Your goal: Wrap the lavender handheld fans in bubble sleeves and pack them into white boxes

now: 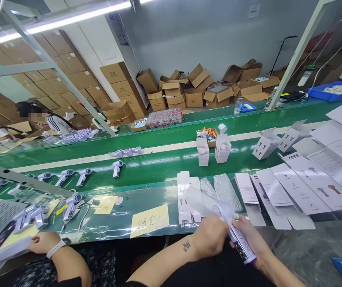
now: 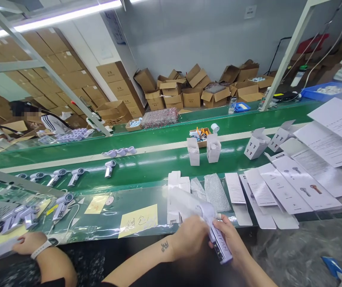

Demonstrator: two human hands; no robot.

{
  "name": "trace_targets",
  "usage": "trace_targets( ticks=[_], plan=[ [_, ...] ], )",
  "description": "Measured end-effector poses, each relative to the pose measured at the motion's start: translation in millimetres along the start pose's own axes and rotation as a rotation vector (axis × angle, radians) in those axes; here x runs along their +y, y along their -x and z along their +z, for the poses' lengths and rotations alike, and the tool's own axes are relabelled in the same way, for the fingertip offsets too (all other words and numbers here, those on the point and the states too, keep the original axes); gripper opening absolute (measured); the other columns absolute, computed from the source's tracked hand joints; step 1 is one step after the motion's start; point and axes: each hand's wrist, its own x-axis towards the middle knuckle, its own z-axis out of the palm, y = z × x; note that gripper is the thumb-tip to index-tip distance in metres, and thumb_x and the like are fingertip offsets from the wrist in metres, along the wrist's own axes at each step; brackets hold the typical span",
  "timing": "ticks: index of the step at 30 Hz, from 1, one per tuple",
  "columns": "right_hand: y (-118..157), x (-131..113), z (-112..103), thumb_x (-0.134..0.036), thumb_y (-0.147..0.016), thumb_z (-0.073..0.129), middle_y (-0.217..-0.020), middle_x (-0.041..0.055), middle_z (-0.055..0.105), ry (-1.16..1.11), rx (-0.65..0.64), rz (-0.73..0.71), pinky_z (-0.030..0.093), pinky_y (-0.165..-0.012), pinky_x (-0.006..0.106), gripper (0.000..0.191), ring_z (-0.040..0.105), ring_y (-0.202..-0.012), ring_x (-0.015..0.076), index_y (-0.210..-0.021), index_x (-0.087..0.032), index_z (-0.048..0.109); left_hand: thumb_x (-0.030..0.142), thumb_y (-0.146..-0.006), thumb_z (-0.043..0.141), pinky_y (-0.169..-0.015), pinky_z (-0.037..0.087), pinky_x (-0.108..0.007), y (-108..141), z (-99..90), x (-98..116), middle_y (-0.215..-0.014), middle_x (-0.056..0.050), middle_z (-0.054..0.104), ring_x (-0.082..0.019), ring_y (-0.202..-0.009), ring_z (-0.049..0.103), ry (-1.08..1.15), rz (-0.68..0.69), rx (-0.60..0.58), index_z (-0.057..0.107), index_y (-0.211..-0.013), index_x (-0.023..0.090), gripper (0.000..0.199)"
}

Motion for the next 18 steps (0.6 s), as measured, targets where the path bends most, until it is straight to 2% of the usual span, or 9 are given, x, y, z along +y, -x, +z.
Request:
trace_targets(
  ticks=[1,2,5,7,10,12,13,16,18],
  plan=[
    [-1.7,-0.9,1.6,-0.031,-0.073,0.074,-0.064,-0.003,0.06,-0.032,-0.001,0.008,0.049,-0.041,0.025,0.039,0.059,-0.049,0.0146,-0.096,-0.02,0.045,0.02,-0.084,0.047,-0.066,0.041,-0.027,-7.1,1.8,0.5,-0.075,-0.006,0.056,-0.015,-0.072,0.051,0.022,0.058,-0.049,0.054,-0.089,0.016,0.01],
    [-3.1,-3.1,3.2,-0.028,-0.073,0.074,-0.063,-0.0036,0.06,-0.066,0.007,0.021,0.049,-0.042,0.024,0.037,0.057,-0.046,0.0124,-0.093,-0.02,0.044,0.022,-0.085,0.047,-0.066,0.042,-0.026,-14.2,2.7,0.4,-0.075,-0.005,0.057,-0.015,-0.072,0.052,0.049,0.052,-0.078,0.055,-0.088,0.016,0.011],
    [-4.9,-13.2,6.0,-0.017,-0.066,0.079,-0.07,-0.0016,0.064,-0.157,0.056,0.108,0.054,-0.054,0.025,0.042,0.061,-0.054,0.0129,-0.092,-0.018,0.046,0.021,-0.089,0.042,-0.069,0.043,-0.024,-28.9,3.5,-1.9,-0.078,-0.005,0.06,-0.013,-0.075,0.055,0.136,-0.228,-0.081,0.059,-0.088,0.015,0.018],
    [-5.2,-16.8,5.0,-0.012,-0.062,0.08,-0.075,-0.0012,0.065,-0.217,0.047,0.157,0.055,-0.061,0.027,0.047,0.064,-0.062,0.0144,-0.094,-0.018,0.048,0.022,-0.089,0.042,-0.072,0.044,-0.024,-31.7,4.3,-3.5,-0.082,-0.006,0.062,-0.013,-0.079,0.057,0.189,-0.313,-0.149,0.062,-0.091,0.015,0.021],
    [-5.4,-12.4,-2.4,-0.014,-0.067,0.076,-0.072,-0.0003,0.065,-0.255,0.12,0.246,0.055,-0.064,0.028,0.036,0.065,-0.063,0.015,-0.092,-0.016,0.051,0.023,-0.086,0.047,-0.075,0.044,-0.025,-32.8,4.6,-5.0,-0.083,-0.005,0.064,-0.014,-0.081,0.058,0.311,-0.465,-0.236,0.066,-0.09,0.017,0.021],
    [-4.4,-7.9,-10.8,-0.019,-0.074,0.071,-0.068,0.0007,0.064,-0.193,0.195,0.286,0.054,-0.062,0.029,0.025,0.063,-0.06,0.0148,-0.089,-0.015,0.052,0.02,-0.082,0.051,-0.075,0.044,-0.025,-35.5,2.6,-5.2,-0.085,-0.005,0.066,-0.013,-0.08,0.058,0.414,-0.628,-0.248,0.069,-0.09,0.017,0.02],
    [-3.3,-7.1,-15.4,-0.022,-0.075,0.071,-0.066,0.0005,0.063,-0.137,0.19,0.276,0.053,-0.059,0.028,0.023,0.061,-0.057,0.0141,-0.086,-0.015,0.051,0.019,-0.079,0.052,-0.074,0.044,-0.024,-37.4,1.0,-4.9,-0.086,-0.005,0.066,-0.013,-0.078,0.057,0.457,-0.678,-0.262,0.069,-0.092,0.017,0.021],
    [2.8,-12.4,-25.5,-0.028,-0.068,0.077,-0.061,-0.0005,0.06,0.047,0.113,0.2,0.046,-0.05,0.023,0.032,0.056,-0.052,0.0114,-0.078,-0.017,0.049,0.016,-0.072,0.053,-0.065,0.041,-0.021,-43.2,-3.5,-2.5,-0.085,-0.004,0.066,-0.009,-0.066,0.051,0.559,-0.736,-0.373,0.068,-0.104,0.015,0.035],
    [7.1,-17.9,-26.6,-0.029,-0.065,0.079,-0.064,-0.0002,0.061,0.089,0.11,0.2,0.046,-0.051,0.022,0.037,0.057,-0.054,0.0114,-0.084,-0.017,0.05,0.016,-0.07,0.053,-0.058,0.038,-0.019,-45.9,-4.6,0.5,-0.079,-0.002,0.064,-0.007,-0.058,0.045,0.634,-0.78,-0.449,0.065,-0.11,0.014,0.042]
  ],
)
